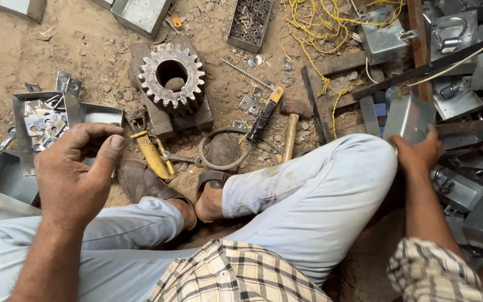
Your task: The person welds metal components together and uses a hammer to shape a metal box on a workshop floor. They then use a wrench to tighten a bolt on a metal ring attachment.
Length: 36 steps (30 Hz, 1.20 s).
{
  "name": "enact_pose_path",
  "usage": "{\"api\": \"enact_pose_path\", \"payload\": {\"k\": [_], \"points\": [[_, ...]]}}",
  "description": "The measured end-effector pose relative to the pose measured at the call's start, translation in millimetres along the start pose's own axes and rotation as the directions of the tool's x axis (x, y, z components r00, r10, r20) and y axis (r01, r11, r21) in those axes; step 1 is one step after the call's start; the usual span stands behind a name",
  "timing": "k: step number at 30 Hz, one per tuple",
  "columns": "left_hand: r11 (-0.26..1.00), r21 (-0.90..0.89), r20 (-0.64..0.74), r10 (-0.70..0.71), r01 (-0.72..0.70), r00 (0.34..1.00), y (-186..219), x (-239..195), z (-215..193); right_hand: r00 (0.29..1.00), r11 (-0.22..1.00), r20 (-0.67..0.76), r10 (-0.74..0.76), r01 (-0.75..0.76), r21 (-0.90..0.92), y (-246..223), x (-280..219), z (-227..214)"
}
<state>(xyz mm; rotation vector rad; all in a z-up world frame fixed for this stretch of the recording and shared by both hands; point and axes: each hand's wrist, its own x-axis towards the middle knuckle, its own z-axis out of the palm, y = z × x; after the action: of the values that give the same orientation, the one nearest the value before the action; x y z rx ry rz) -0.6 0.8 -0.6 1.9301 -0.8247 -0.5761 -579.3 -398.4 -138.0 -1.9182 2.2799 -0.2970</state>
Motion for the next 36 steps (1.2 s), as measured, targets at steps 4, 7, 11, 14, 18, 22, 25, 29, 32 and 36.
{"api": "enact_pose_path", "payload": {"k": [4,7,11,14,18,22,25,29,32,36], "points": [[0.994,0.021,-0.024,0.109,-0.109,0.994,-5.3,-0.6,-0.2,0.980,0.965,0.057,0.191,-0.198,0.170,-19.5,49.6,39.6],[0.986,0.069,-0.050,0.154,-0.150,0.987,-5.9,-1.6,-2.0,0.998,0.991,-0.037,0.048,-0.043,0.123,-35.3,76.8,63.5],[0.999,0.034,-0.054,0.043,-0.042,0.998,-2.6,-0.7,-3.1,0.991,0.962,-0.022,0.132,-0.123,0.245,-52.1,93.1,80.5],[0.999,-0.010,-0.044,-0.045,0.045,0.998,0.0,-1.2,-2.9,0.976,0.951,-0.001,0.216,-0.210,0.226,-55.9,93.7,86.3],[0.999,0.041,-0.040,0.028,-0.026,0.999,0.5,-0.1,-3.6,0.951,0.933,0.051,0.304,-0.308,0.188,-54.9,90.8,87.0],[0.992,0.087,-0.037,0.098,-0.094,0.995,-0.3,0.2,-2.3,0.973,0.961,-0.008,0.231,-0.227,0.159,-56.9,90.4,87.0],[0.994,0.087,-0.035,0.066,-0.063,0.997,-0.7,1.5,-0.7,0.966,0.952,0.063,0.252,-0.259,0.164,-55.9,88.8,85.4],[0.994,0.094,-0.041,0.065,-0.060,0.997,0.1,1.2,-1.0,0.980,0.974,0.016,0.197,-0.198,0.113,-59.3,85.9,84.9],[0.993,0.072,-0.046,0.098,-0.095,0.994,-0.6,1.2,-1.5,0.982,0.977,0.034,0.187,-0.189,0.102,-60.8,81.2,81.2],[0.991,0.094,-0.055,0.102,-0.097,0.993,-1.6,-1.0,-3.3,1.000,0.992,-0.023,-0.007,0.010,0.125,-60.4,77.5,71.2]]}}
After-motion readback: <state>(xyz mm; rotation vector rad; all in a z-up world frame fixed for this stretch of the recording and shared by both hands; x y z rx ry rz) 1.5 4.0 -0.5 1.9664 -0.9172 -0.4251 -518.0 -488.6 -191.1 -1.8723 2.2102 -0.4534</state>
